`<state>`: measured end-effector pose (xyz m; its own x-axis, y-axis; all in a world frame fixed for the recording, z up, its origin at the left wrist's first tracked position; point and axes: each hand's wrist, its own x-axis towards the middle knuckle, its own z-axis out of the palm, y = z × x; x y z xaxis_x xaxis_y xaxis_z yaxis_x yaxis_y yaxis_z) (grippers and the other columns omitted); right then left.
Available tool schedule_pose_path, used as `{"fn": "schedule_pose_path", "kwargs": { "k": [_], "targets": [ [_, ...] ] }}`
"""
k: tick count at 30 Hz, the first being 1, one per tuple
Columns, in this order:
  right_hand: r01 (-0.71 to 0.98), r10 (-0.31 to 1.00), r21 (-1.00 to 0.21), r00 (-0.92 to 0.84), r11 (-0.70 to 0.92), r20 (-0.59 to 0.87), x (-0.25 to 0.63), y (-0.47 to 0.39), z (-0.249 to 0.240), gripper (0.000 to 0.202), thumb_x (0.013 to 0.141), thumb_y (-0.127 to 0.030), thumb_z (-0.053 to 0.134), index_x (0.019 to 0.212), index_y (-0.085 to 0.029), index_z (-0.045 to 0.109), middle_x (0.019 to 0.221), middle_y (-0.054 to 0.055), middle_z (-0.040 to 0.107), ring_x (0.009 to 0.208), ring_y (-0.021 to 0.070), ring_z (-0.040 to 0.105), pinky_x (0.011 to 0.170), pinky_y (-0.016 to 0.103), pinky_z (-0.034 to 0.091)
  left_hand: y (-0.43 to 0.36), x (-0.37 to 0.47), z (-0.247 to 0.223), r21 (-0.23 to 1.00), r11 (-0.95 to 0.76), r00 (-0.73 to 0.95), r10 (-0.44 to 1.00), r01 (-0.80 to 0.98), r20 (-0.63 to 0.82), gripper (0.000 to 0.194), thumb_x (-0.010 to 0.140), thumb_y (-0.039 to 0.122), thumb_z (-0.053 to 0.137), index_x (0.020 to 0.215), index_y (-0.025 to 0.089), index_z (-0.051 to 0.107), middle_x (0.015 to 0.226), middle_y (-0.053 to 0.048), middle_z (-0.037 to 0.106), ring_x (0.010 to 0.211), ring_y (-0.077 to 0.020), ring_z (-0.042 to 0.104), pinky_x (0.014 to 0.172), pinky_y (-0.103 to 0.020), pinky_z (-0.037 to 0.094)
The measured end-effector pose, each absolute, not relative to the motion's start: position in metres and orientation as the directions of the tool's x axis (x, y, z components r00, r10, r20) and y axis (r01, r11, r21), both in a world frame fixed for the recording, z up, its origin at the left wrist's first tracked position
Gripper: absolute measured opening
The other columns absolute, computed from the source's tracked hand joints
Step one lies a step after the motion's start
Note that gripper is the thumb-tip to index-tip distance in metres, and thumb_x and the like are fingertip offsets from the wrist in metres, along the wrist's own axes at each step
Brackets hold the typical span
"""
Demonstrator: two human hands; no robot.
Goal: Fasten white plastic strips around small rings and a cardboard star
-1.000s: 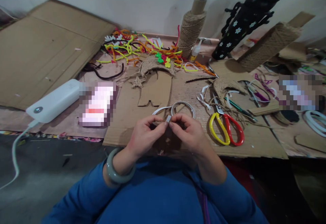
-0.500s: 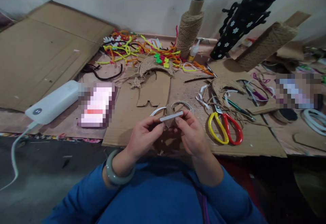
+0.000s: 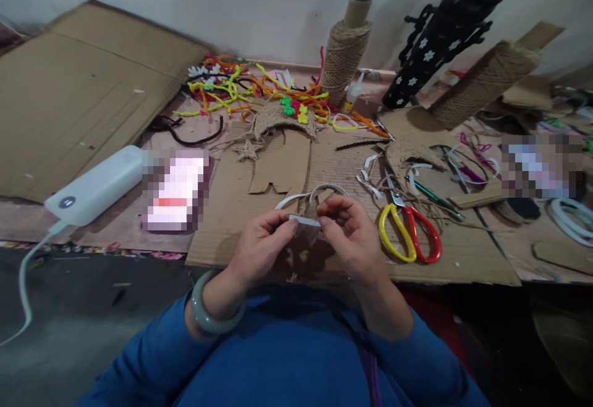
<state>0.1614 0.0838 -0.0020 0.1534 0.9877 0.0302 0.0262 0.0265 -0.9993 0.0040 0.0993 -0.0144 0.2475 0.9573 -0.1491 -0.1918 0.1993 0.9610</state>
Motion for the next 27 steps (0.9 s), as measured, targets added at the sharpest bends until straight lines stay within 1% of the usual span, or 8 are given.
{"fn": "schedule_pose_path", "kwargs": {
  "k": [3, 8, 12, 15, 19, 21, 24, 27],
  "targets": [
    [0.059, 0.988, -0.998, 0.148, 0.026, 0.034, 0.1602, 0.0869, -0.001, 0.022, 0.074, -0.025, 0.062, 0.094, -0.025, 0.054, 0.078, -0.001, 0.062, 0.072, 0.0144, 0.061, 0.063, 0.027, 0.05, 0.0997, 0.003, -0.0142, 0.973, 0.163, 0.265, 0.957, -0.165, -0.115, 0.02, 0.081, 0.035, 0.066, 0.075, 0.017, 0.072, 0.063, 0.002, 0.057, 0.058, -0.0085, 0.046, 0.053, -0.019, 0.037],
    [0.078, 0.986, -0.996, 0.158, 0.033, 0.045, 0.1597, 0.0888, -0.0012, 0.01, 0.074, -0.026, 0.06, 0.083, -0.024, 0.055, 0.074, -0.001, 0.059, 0.064, 0.0129, 0.057, 0.057, 0.026, 0.048, 0.0997, 0.0017, -0.0147, 0.973, 0.158, 0.287, 0.952, -0.168, -0.105, 0.022, 0.083, 0.035, 0.062, 0.077, 0.017, 0.073, 0.065, -0.001, 0.061, 0.063, -0.0119, 0.054, 0.059, -0.022, 0.043],
    [0.118, 0.988, -0.993, 0.153, -0.005, 0.013, 0.161, 0.0873, 0.0016, 0.006, 0.074, -0.025, 0.059, 0.079, -0.023, 0.058, 0.066, -0.002, 0.057, 0.056, 0.0118, 0.052, 0.05, 0.024, 0.043, 0.1002, 0.0035, -0.0102, 0.953, 0.215, 0.304, 0.942, -0.211, -0.145, 0.021, 0.081, 0.035, 0.065, 0.09, 0.02, 0.076, 0.08, -0.003, 0.07, 0.072, -0.0135, 0.06, 0.064, -0.022, 0.049],
    [0.107, 0.989, -0.994, 0.147, -0.023, -0.008, 0.16, 0.0869, 0.0037, 0.006, 0.074, -0.026, 0.059, 0.078, -0.022, 0.058, 0.064, -0.002, 0.056, 0.054, 0.0112, 0.05, 0.049, 0.024, 0.042, 0.1002, 0.0038, -0.0087, 0.929, 0.261, 0.289, 0.94, -0.261, -0.183, 0.024, 0.077, 0.034, 0.069, 0.097, 0.023, 0.076, 0.087, -0.003, 0.072, 0.072, -0.0124, 0.061, 0.062, -0.021, 0.05],
    [0.092, 0.992, -0.996, 0.125, -0.022, -0.011, 0.158, 0.088, 0.0058, 0.005, 0.075, -0.025, 0.058, 0.078, -0.022, 0.057, 0.062, -0.003, 0.055, 0.052, 0.0107, 0.049, 0.048, 0.023, 0.042, 0.0991, 0.0009, -0.0122, 0.921, 0.266, 0.282, 0.941, -0.285, -0.185, 0.025, 0.074, 0.032, 0.072, 0.097, 0.022, 0.077, 0.078, -0.002, 0.073, 0.065, -0.0103, 0.059, 0.06, -0.02, 0.048],
    [0.101, 0.994, -0.994, 0.106, -0.031, -0.02, 0.1581, 0.0883, 0.0065, 0.005, 0.075, -0.025, 0.058, 0.079, -0.022, 0.058, 0.061, -0.003, 0.054, 0.051, 0.0106, 0.048, 0.047, 0.023, 0.04, 0.0987, -0.0002, -0.0134, 0.922, 0.269, 0.284, 0.94, -0.28, -0.188, 0.027, 0.074, 0.032, 0.072, 0.098, 0.022, 0.076, 0.078, -0.003, 0.073, 0.064, -0.0109, 0.06, 0.061, -0.021, 0.049],
    [0.108, 0.996, -0.994, 0.091, -0.031, -0.021, 0.1593, 0.088, 0.0065, 0.006, 0.076, -0.026, 0.059, 0.081, -0.022, 0.058, 0.065, -0.002, 0.056, 0.053, 0.0113, 0.049, 0.048, 0.024, 0.041, 0.0987, -0.0001, -0.0115, 0.911, 0.28, 0.266, 0.943, -0.301, -0.202, 0.025, 0.07, 0.032, 0.076, 0.093, 0.022, 0.078, 0.079, -0.003, 0.074, 0.067, -0.0118, 0.061, 0.063, -0.022, 0.049],
    [0.06, 0.996, -0.998, 0.083, -0.029, -0.024, 0.1596, 0.0875, 0.005, 0.007, 0.077, -0.027, 0.06, 0.082, -0.023, 0.058, 0.068, -0.002, 0.057, 0.057, 0.0118, 0.051, 0.052, 0.024, 0.043, 0.0989, 0.0006, -0.0081, 0.891, 0.299, 0.266, 0.94, -0.342, -0.213, 0.025, 0.066, 0.033, 0.079, 0.089, 0.022, 0.078, 0.079, -0.004, 0.074, 0.068, -0.0126, 0.062, 0.063, -0.022, 0.05]
  ]
}}
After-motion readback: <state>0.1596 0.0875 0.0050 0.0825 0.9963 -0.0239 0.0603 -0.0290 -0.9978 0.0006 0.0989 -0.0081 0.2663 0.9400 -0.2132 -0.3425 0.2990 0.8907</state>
